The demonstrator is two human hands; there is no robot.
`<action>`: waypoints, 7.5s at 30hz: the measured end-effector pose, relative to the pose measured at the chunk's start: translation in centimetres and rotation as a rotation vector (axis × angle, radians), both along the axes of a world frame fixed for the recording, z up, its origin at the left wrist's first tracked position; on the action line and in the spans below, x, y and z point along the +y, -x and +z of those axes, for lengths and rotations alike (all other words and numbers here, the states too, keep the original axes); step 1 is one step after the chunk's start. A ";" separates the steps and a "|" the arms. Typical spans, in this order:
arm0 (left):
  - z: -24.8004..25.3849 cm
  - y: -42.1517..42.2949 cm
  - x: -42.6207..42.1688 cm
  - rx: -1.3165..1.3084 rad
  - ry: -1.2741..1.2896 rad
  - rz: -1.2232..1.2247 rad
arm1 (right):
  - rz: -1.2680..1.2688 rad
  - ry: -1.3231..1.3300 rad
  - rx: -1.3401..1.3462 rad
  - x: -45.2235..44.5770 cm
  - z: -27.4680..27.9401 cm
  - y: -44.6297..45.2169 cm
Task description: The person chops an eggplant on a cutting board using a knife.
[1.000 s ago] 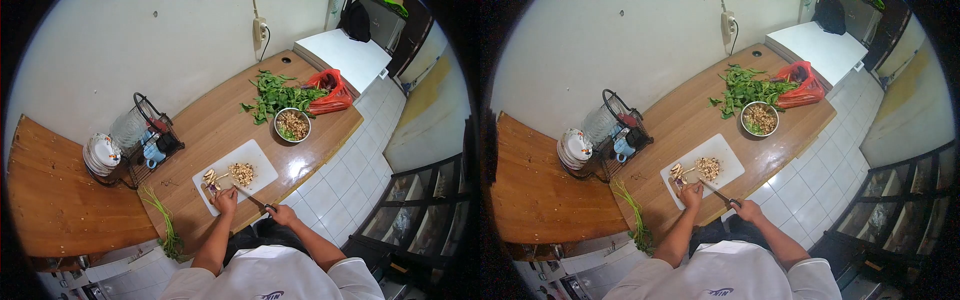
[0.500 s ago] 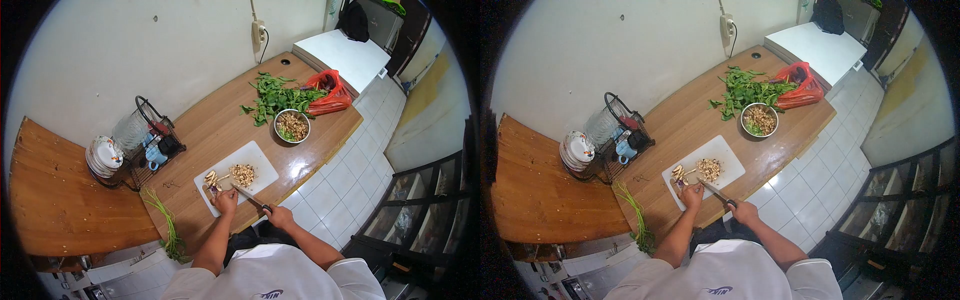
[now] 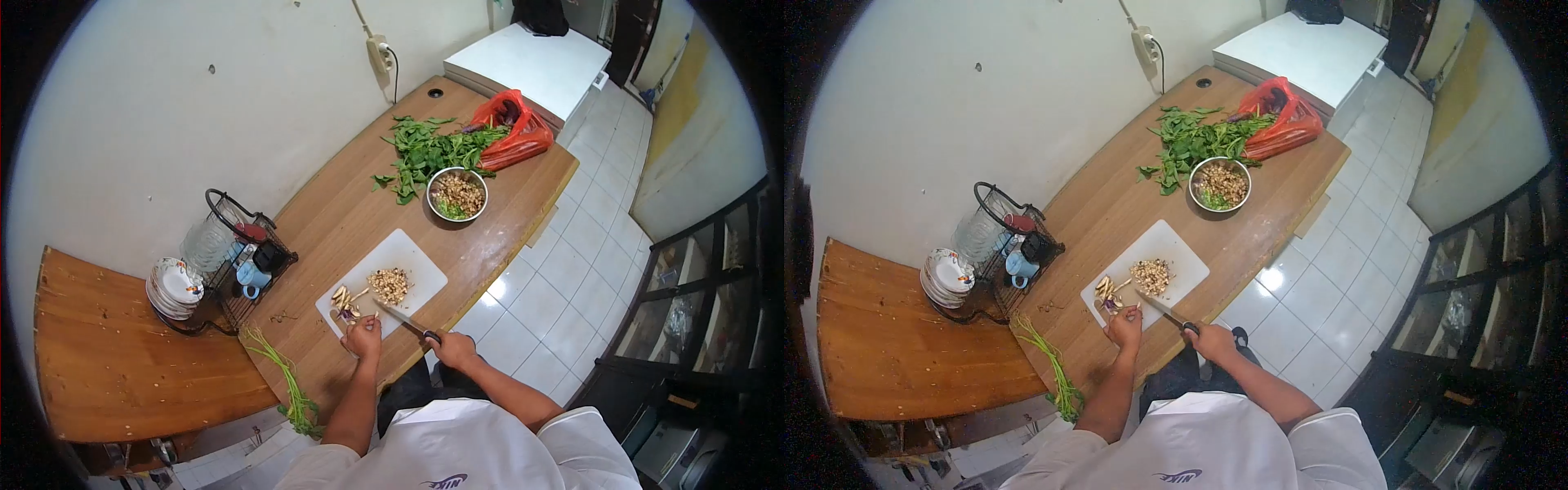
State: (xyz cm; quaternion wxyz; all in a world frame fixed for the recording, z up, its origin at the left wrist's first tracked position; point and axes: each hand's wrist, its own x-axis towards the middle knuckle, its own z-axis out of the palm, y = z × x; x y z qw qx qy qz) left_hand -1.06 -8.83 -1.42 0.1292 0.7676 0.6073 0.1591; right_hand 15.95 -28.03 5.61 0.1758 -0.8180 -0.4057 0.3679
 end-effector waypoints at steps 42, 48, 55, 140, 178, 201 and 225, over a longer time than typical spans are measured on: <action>4.1 -2.3 7.2 -0.366 0.165 -0.682 | -0.173 -0.007 -0.420 -2.6 2.8 4.4; 4.0 -0.6 5.4 -0.375 0.101 -0.469 | -0.198 -0.037 -0.412 -3.1 2.0 5.4; 1.5 0.3 3.1 -0.146 0.217 -0.247 | -0.306 0.047 -0.210 -3.5 2.3 6.7; -1.3 2.6 -0.1 -0.276 -0.117 -0.167 | -0.100 0.056 -0.134 1.1 -0.8 5.3; -1.2 2.9 -0.4 -0.177 -0.070 -0.178 | -0.010 0.096 -0.172 0.2 -0.4 5.0; -0.6 2.5 -0.9 -0.221 0.035 -0.021 | 0.032 0.087 -0.071 -1.6 -2.0 4.1; 4.3 -3.7 4.0 -0.110 0.160 -0.521 | -0.030 -0.063 -0.348 -2.6 -0.2 0.3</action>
